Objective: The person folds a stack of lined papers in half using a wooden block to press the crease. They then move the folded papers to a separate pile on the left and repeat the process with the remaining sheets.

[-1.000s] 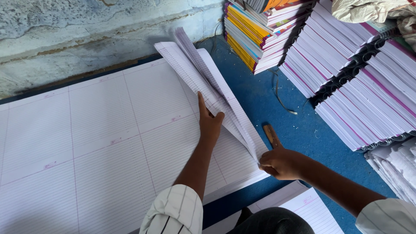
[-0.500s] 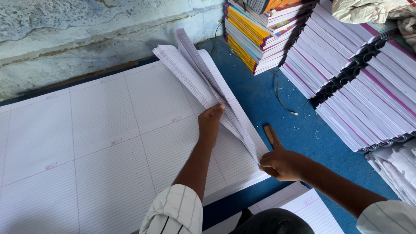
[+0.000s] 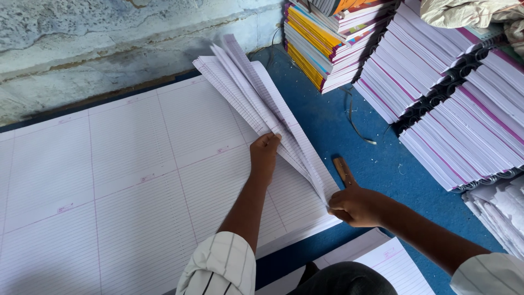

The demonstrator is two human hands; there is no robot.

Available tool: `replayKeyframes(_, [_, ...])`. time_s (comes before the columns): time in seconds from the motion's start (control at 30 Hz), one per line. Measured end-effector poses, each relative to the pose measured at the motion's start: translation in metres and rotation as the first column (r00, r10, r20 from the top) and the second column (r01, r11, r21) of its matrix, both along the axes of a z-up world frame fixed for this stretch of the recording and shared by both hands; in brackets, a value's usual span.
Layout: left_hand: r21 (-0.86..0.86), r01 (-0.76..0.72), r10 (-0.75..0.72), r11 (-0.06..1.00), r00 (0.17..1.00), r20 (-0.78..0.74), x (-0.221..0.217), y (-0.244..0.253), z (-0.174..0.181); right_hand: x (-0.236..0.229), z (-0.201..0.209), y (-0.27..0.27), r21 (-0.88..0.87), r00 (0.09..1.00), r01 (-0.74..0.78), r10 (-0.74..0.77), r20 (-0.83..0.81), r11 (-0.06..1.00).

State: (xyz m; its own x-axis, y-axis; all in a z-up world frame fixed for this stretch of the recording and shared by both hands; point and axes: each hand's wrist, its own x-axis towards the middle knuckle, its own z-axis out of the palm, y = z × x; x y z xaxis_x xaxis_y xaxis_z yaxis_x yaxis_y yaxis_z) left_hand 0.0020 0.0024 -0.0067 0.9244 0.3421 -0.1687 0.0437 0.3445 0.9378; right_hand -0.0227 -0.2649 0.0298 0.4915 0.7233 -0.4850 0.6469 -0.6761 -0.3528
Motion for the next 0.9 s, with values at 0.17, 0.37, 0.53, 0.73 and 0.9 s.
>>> replayKeyframes(0.17, [0.034,-0.001,0.001,0.999,1.0,-0.016,-0.002,0.001,0.0,0.001,0.006,0.003,0.05,0.999,-0.043,0.041,0.032,0.998])
replayKeyframes(0.37, [0.041,-0.009,0.011,0.999,1.0,-0.028,-0.001,0.003,-0.001,0.001,0.046,0.019,-0.261,0.984,0.159,-0.173,-0.034,0.952])
replayKeyframes(0.53, [0.054,-0.031,0.031,0.998,1.0,0.003,0.0,0.003,-0.006,0.022,0.079,0.039,-0.414,0.968,0.232,-0.251,0.009,0.88])
replayKeyframes(0.73, [0.059,-0.048,0.049,0.997,0.999,-0.008,0.0,0.006,-0.002,0.069,0.061,0.074,0.015,0.9,0.435,-0.435,0.01,0.9])
replayKeyframes(0.9, [0.046,-0.039,0.039,0.998,0.999,-0.004,-0.001,0.007,-0.004,0.089,0.023,0.102,0.305,0.865,0.501,-0.475,-0.159,0.81])
